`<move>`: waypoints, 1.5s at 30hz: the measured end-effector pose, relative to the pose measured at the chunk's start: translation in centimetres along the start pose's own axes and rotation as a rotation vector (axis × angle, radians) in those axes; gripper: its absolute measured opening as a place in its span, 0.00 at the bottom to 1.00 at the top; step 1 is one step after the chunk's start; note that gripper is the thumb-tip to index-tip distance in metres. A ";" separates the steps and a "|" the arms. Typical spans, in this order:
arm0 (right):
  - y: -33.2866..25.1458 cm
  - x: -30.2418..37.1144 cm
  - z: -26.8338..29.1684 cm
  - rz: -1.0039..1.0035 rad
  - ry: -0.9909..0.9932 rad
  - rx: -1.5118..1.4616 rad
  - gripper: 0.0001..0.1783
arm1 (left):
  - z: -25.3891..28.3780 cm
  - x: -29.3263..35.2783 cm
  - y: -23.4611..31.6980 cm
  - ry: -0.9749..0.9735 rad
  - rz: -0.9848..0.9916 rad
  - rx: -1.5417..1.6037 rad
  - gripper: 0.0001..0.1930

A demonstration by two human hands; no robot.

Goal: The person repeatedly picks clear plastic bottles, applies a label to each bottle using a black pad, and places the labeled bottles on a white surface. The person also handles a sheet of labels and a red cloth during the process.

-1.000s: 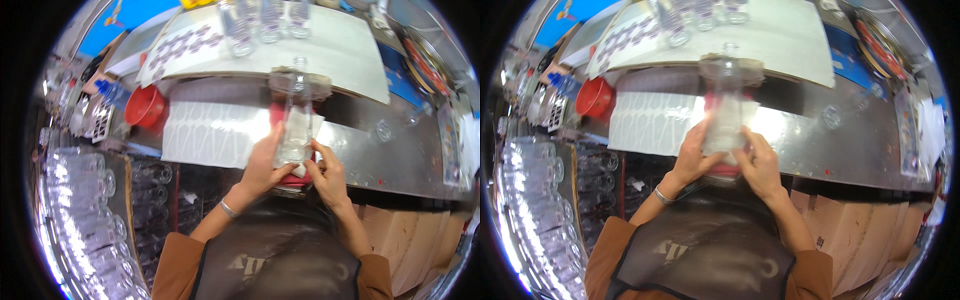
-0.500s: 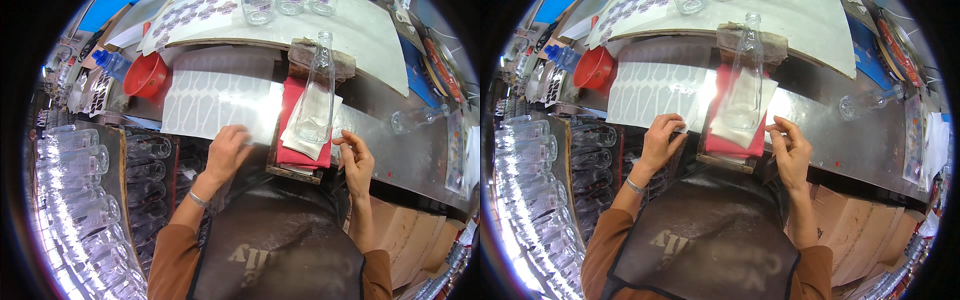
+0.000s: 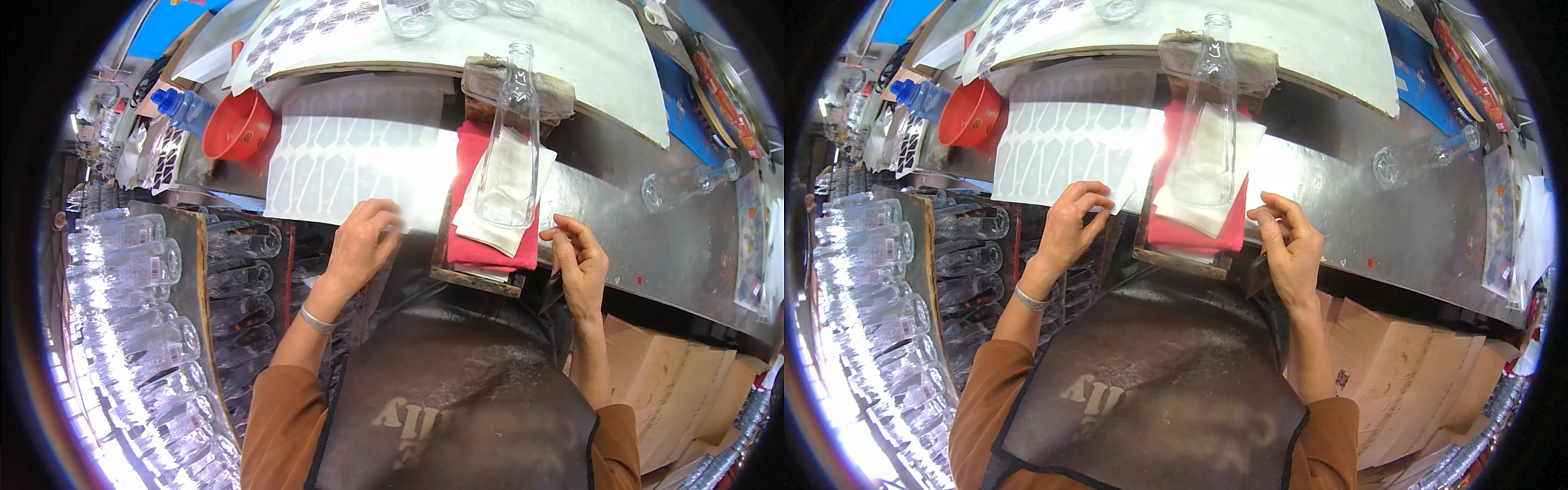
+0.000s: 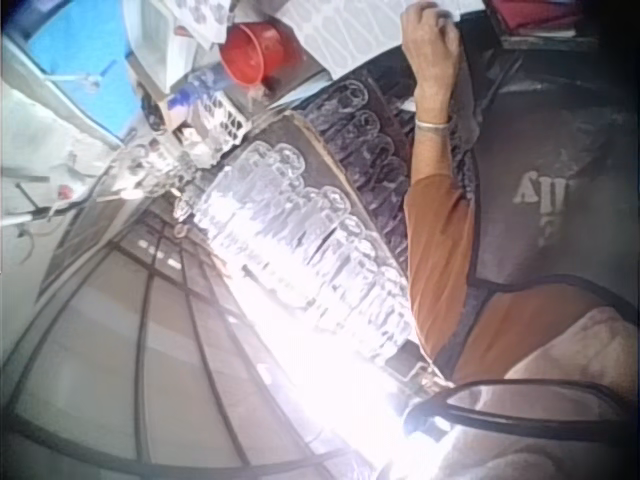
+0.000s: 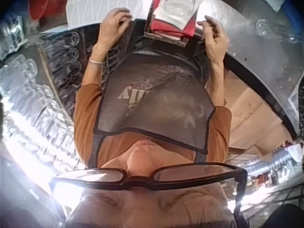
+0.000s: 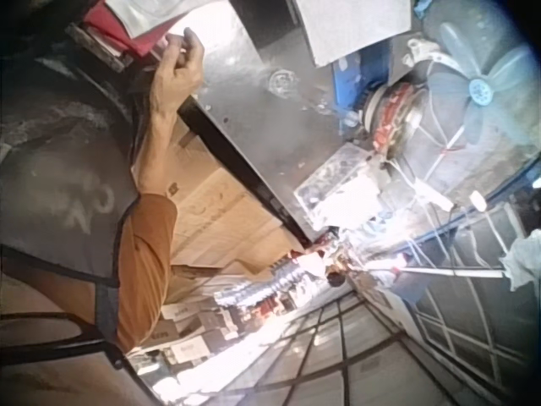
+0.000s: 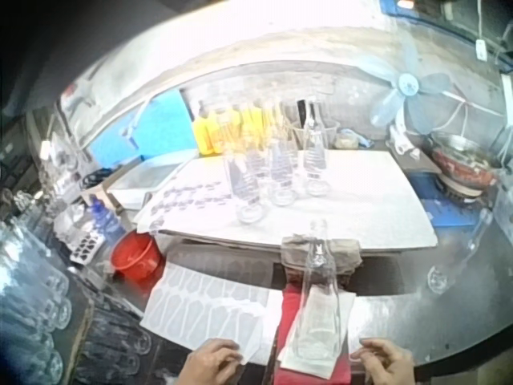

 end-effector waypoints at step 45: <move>2.2 0.5 0.6 -0.035 -0.001 0.021 0.15 | 0.9 -1.2 -3.7 -0.166 0.436 0.463 0.03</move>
Point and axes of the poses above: each hand's wrist, its own x-axis away from the middle knuckle, its own z-axis out of the back of the hand, y = z × x, the point moved 3 cm from there along -x, towards the middle knuckle, and after that the axes turned 2 degrees about x, right-handed, at the moved point
